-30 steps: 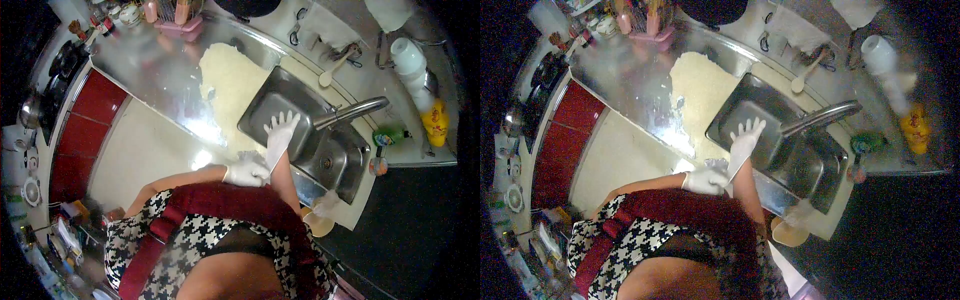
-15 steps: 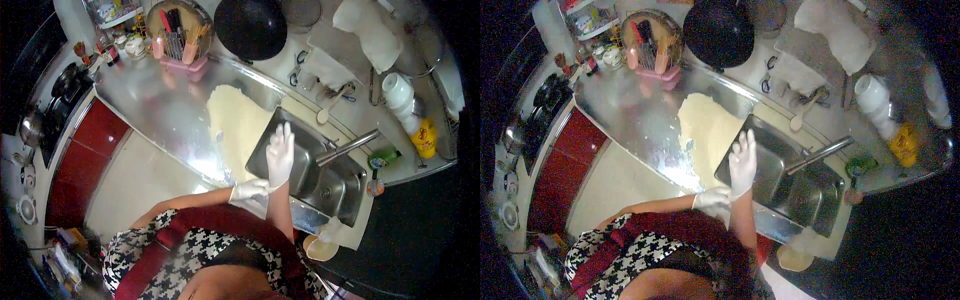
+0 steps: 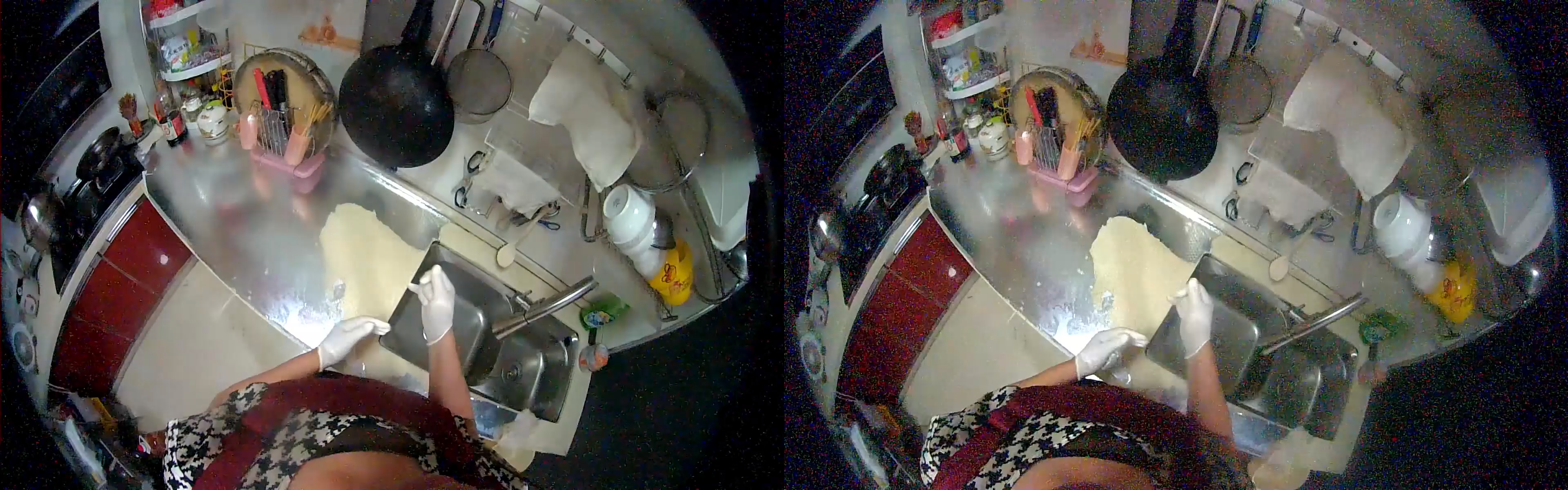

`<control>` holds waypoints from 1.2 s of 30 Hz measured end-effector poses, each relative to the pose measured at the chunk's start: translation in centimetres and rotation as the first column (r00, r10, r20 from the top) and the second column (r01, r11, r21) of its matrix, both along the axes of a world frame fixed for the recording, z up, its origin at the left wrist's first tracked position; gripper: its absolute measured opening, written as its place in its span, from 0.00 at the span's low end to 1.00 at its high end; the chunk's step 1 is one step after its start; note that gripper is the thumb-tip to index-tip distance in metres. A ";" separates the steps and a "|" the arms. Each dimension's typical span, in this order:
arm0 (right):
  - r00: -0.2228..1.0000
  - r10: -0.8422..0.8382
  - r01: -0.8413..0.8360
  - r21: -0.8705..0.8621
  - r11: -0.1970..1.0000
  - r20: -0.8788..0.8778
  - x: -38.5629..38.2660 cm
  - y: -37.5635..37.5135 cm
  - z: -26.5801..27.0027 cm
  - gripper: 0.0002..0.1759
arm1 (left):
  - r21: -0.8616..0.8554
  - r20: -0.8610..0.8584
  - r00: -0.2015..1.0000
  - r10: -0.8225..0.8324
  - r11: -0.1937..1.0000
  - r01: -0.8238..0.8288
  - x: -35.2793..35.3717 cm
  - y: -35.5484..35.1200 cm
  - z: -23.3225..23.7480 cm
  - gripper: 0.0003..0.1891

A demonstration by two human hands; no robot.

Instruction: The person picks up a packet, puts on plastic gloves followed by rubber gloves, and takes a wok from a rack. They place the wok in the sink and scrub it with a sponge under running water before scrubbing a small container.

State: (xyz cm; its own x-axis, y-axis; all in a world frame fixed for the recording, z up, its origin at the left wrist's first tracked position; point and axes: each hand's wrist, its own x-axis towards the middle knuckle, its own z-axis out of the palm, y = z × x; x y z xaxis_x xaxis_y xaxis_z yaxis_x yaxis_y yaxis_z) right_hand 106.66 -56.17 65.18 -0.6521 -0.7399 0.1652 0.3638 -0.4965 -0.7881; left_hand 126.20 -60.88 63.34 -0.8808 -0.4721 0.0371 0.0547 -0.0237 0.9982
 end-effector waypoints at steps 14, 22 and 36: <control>0.840 0.510 -0.231 -0.727 0.646 0.186 7.8 -8.2 9.2 0.47 | 0.484 -0.416 0.882 -0.221 0.768 0.420 -5.0 -6.4 3.6 0.31; 0.917 -0.289 0.300 -0.002 0.954 -0.273 2.9 -17.2 15.0 0.22 | -0.013 0.024 0.960 -0.277 0.961 0.278 -5.0 -14.5 7.3 0.22; 0.207 -0.526 0.810 -0.157 0.565 -0.825 -10.5 -30.2 34.0 0.40 | 0.545 -0.305 0.952 0.018 0.823 0.159 -6.3 -32.0 9.9 0.33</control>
State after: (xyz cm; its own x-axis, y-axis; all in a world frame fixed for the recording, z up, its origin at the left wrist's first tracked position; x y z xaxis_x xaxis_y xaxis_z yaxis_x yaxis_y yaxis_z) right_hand 96.12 -86.41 99.19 -0.6435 -0.1806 0.7438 -0.7594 0.0290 -0.6500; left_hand 119.88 -92.87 73.20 -0.9039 -0.4258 0.0407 0.3093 -0.5850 0.7498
